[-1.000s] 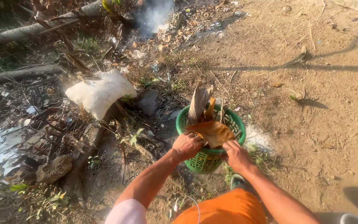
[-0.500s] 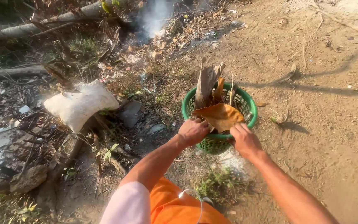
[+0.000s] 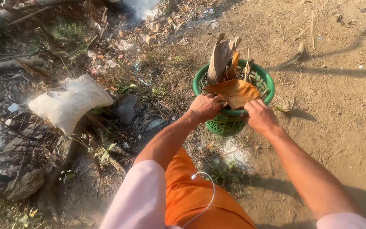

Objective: Collecting dried leaves and debris from the ground into a basket and discarding them in a fire.

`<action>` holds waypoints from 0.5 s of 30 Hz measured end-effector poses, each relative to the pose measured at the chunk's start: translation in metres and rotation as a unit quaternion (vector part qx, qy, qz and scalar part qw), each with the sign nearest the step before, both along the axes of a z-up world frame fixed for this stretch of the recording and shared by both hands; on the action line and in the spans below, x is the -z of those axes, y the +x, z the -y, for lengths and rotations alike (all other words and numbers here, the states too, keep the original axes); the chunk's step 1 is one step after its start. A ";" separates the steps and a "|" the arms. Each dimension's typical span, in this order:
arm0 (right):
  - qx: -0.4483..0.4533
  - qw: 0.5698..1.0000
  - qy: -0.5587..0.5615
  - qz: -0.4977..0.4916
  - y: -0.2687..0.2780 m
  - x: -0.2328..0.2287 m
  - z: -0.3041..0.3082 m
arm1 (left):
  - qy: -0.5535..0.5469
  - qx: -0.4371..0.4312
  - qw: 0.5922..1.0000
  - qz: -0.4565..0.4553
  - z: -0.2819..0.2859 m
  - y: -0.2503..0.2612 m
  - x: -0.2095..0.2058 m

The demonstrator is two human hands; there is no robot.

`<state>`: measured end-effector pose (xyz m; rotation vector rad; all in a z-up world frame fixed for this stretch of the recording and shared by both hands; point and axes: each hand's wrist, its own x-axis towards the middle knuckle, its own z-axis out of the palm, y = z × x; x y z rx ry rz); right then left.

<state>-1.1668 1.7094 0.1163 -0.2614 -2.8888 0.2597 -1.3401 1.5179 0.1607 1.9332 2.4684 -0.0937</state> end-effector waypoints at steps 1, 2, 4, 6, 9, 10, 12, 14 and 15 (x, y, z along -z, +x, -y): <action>-0.007 1.000 0.008 -0.021 -0.010 -0.003 -0.003 | 0.006 -0.003 1.000 0.001 -0.001 -0.009 0.001; -0.015 0.999 0.015 -0.043 -0.022 -0.006 -0.005 | 0.011 -0.006 1.000 0.002 -0.002 -0.020 0.002; -0.031 0.999 0.020 -0.040 -0.047 -0.015 0.004 | 0.017 -0.019 1.000 -0.003 0.004 -0.044 0.013; -0.048 0.998 0.026 -0.041 -0.077 -0.020 0.008 | 0.023 -0.033 0.999 -0.013 0.008 -0.071 0.022; -0.070 0.997 0.025 -0.038 -0.138 -0.015 0.020 | 0.075 -0.041 0.996 -0.017 0.025 -0.127 0.035; -0.069 0.997 0.022 -0.031 -0.161 -0.012 0.023 | 0.079 -0.038 0.996 -0.016 0.030 -0.148 0.039; -0.073 0.997 0.017 -0.020 -0.209 -0.002 0.031 | 0.079 -0.040 0.996 -0.011 0.043 -0.192 0.046; -0.077 0.997 0.013 -0.004 -0.257 0.008 0.037 | 0.092 -0.050 0.994 -0.005 0.055 -0.234 0.054; -0.082 0.997 0.013 0.001 -0.280 0.010 0.041 | 0.092 -0.056 0.994 0.000 0.062 -0.256 0.053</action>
